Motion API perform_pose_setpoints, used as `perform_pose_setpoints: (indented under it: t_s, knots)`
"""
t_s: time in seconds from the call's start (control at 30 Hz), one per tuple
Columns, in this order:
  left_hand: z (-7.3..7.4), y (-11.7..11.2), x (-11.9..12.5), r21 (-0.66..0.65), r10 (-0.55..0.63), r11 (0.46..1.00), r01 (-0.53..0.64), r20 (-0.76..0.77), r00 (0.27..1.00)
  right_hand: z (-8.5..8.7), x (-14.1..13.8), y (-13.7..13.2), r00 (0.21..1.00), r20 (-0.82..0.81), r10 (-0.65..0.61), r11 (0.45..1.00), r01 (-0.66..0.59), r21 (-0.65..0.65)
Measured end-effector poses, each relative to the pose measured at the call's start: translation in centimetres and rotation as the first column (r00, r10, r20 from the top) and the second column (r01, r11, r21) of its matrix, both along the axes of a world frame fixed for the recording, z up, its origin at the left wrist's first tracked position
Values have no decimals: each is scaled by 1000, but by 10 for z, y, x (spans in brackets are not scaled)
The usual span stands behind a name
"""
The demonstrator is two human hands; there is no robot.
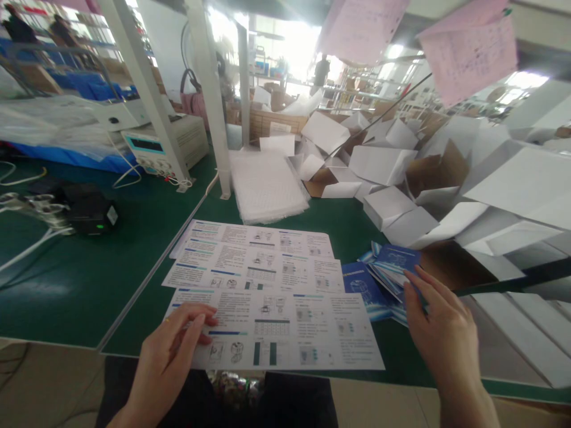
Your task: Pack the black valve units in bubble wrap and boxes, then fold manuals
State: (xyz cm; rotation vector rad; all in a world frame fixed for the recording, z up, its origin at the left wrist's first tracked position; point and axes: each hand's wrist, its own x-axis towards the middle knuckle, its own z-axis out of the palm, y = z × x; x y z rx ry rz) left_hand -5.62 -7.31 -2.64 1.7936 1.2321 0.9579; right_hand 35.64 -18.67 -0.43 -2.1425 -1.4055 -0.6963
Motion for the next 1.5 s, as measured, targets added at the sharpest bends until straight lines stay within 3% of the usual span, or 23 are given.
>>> perform_pose_setpoints:
  t_s: [0.07,0.13,0.27,0.37,0.47,0.57,0.63,0.7,0.93,1.03,1.2,1.33,1.5]
  knots:
    - [0,-6,-3,55,-21,998,22,-29,999,11,-21,-3,1000,-4,3,994,-3,106]
    - [0,-13,-9,155,0,988,12,-78,997,15,-48,-4,995,-16,102,984,-98,150]
    - [5,-23,-31,354,237,921,-159,-189,953,4,-98,0,895,-108,433,900,-424,95]
    - [13,-24,-53,394,480,847,-357,-277,832,-17,-128,6,810,-185,557,826,-563,22]
    - [15,-27,-73,275,598,801,-531,-379,706,-35,-149,11,758,-241,606,779,-627,-12]
    - [6,-33,-83,-15,490,834,-552,-442,752,-43,-160,17,725,-219,652,734,-677,-55]
    - [-2,-38,-81,-191,384,854,-484,-395,834,-43,-161,20,708,-173,684,707,-703,-83]
    - [-5,-41,-72,-263,327,874,-408,-301,895,-41,-161,21,700,-149,698,693,-713,-105]
    - [18,-35,-34,-56,427,899,-433,-95,899,-41,-160,20,702,-140,698,692,-712,-119]
    - [27,-29,-23,109,356,933,-344,-121,927,-40,-162,21,711,-140,690,703,-703,-103]
    - [28,-25,-17,307,352,913,-267,-268,897,-39,-164,21,712,-154,686,710,-700,-73]
    - [24,-24,-22,240,320,936,-257,-277,906,-40,-163,21,710,-157,686,709,-701,-75]
    - [31,-21,-23,42,312,950,-309,-136,940,-40,-162,21,701,-163,694,699,-711,-78]
